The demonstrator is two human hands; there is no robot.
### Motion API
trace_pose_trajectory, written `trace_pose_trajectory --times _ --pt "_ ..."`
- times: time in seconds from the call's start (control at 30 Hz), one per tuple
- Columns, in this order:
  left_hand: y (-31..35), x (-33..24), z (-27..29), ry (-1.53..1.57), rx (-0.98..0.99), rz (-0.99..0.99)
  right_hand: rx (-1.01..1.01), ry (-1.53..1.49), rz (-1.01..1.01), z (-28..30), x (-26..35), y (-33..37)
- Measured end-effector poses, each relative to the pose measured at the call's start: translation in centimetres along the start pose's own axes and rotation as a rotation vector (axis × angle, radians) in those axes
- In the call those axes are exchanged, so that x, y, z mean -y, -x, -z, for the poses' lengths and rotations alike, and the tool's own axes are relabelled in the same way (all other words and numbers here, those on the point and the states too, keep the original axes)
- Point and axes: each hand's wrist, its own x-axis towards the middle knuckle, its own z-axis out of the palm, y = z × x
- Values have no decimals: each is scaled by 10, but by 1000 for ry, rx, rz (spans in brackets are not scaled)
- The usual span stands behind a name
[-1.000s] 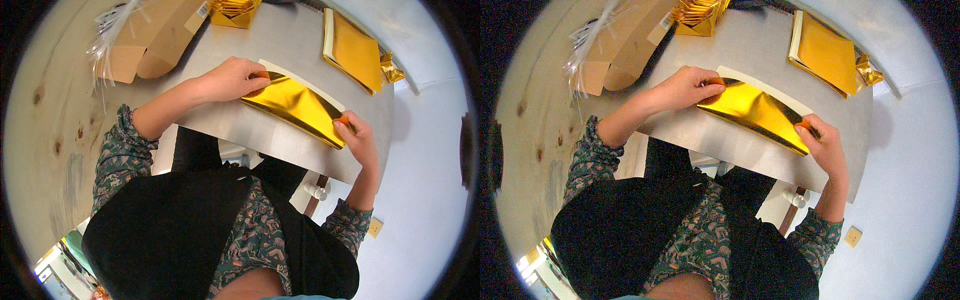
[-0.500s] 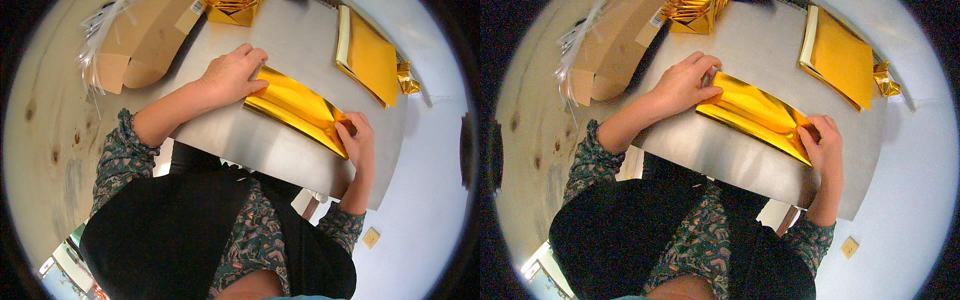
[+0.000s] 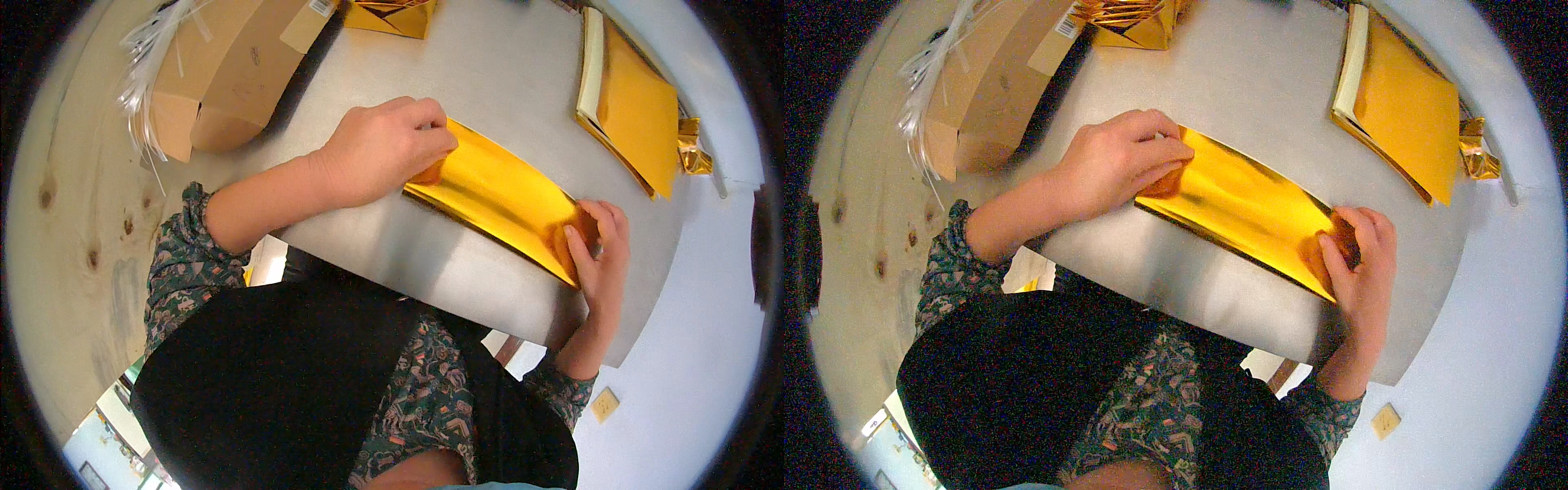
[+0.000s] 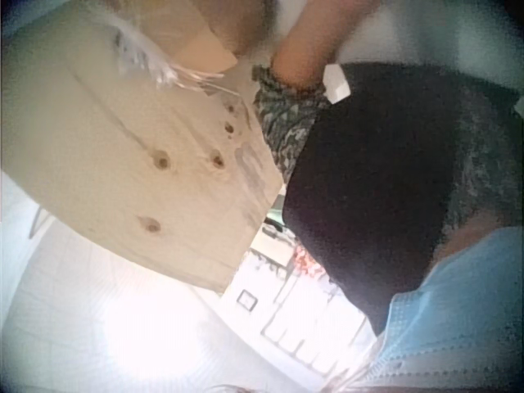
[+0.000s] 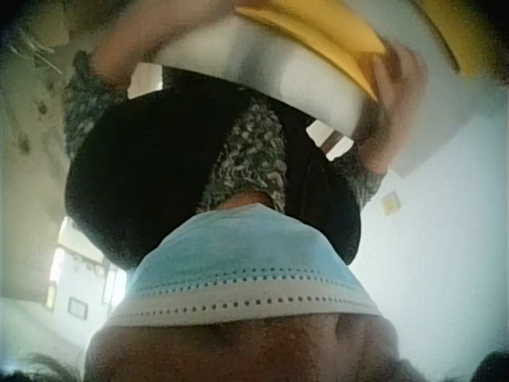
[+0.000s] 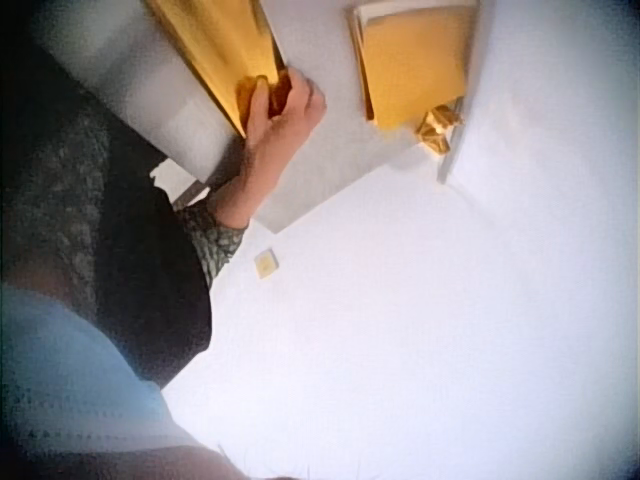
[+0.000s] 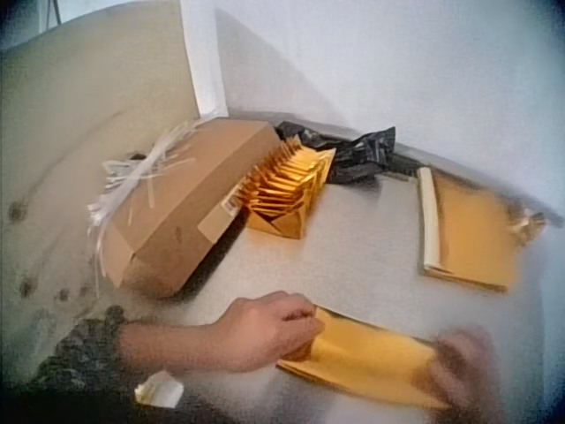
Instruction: The person folds a yellow metallic sheet into a small triangular packet, then repeats the process with additional sheets, stacking the finished packets on the table. The person handles the sheets by hand without tools.
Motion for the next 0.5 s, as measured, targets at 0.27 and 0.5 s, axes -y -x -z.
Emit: trace_pose_trajectory --times 0.27,0.5 --pt "9 3 -7 7 -57 -70 -2 6 -52 -3 -3 1" --pt "7 10 -17 91 -97 -60 -7 -22 -92 -7 -3 -3"
